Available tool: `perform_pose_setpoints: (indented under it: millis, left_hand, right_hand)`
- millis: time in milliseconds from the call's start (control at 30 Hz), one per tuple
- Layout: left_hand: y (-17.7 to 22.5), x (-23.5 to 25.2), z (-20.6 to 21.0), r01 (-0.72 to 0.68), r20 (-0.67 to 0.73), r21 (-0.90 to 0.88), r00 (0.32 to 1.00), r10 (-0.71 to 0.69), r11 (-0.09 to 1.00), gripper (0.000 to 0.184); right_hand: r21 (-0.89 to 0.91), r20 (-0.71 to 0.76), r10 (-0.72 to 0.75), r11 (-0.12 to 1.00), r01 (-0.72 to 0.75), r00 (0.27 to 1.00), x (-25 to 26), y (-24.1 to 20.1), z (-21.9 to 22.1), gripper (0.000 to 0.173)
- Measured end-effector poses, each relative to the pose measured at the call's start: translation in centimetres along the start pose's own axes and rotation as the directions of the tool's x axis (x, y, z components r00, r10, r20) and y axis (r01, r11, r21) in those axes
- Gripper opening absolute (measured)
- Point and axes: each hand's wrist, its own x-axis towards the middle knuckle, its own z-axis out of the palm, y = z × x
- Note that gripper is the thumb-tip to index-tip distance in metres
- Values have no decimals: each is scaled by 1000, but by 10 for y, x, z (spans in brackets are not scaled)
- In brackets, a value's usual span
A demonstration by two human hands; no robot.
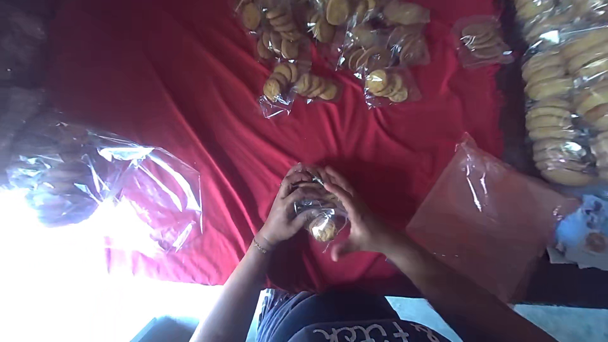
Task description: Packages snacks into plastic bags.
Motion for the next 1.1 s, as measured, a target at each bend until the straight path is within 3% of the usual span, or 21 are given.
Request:
perform_pose_setpoints:
  millis: [67,133,267,367,467,567,667,733,767,800,833,867,900,933,967,1000,1033,1100]
  left_hand:
    - [0,-4,2,-25,17,74,1000,24,997,44]
    - [2,-10,-4,-44,86,139,996,33,989,67]
    - [3,-17,-29,-198,229,411,967,110,890,94]
    - [1,-6,-37,-234,289,505,953,93,831,94]
    - [-8,4,-35,-239,370,452,927,63,860,85]
    - [1,1,-28,-47,319,264,947,-41,963,98]
    - [43,-22,-5,104,185,14,977,-105,994,97]
    - [86,-52,3,195,142,-129,974,-176,972,98]
    - [105,-67,0,248,170,-191,961,-217,950,99]
    - [121,-79,-10,277,190,-201,952,-240,940,96]
    - [135,-86,-27,278,141,-100,954,-263,955,83]
    - [147,-90,-48,273,9,141,961,-277,952,61]
    - [152,-91,-74,280,-160,457,959,-232,844,38]
    - [147,-89,-104,311,-289,710,947,-141,631,26]
    - [136,-87,-137,366,-363,835,927,-89,411,23]
    - [123,-84,-170,436,-423,858,900,-107,271,24]
    - [110,-81,-200,491,-464,844,870,-165,214,27]
    - [97,-76,-249,552,-466,786,825,-320,279,44]
  right_hand:
    - [-109,-122,-3,994,-11,992,-10,6,24,100]
    - [-171,-122,-23,985,2,992,-15,15,28,85]
    - [-180,-6,-88,980,86,996,-12,23,11,82]
    - [-166,19,-60,984,62,998,-8,21,12,86]
    - [-209,-96,-71,977,49,993,-4,22,23,71]
    - [-170,-146,-88,983,62,985,0,23,24,62]
    - [-38,-96,-82,996,79,992,-11,-1,14,61]
    - [157,-60,4,988,5,998,-37,-28,21,60]
    - [347,-18,93,934,-81,995,-55,-40,29,61]
    - [566,59,181,804,-183,982,-71,-48,36,64]
    - [714,179,216,642,-278,960,-83,-53,41,59]
    - [777,274,184,537,-330,944,-89,-53,48,51]
    - [783,320,137,518,-343,938,-90,-52,58,40]
    - [778,332,112,529,-339,937,-86,-51,70,27]
    - [801,332,99,496,-336,938,-70,-55,84,21]
    - [827,345,145,421,-374,927,-40,-75,96,19]
    - [849,364,213,324,-417,907,1,-104,111,22]
    - [899,363,242,162,-406,900,71,-126,155,40]
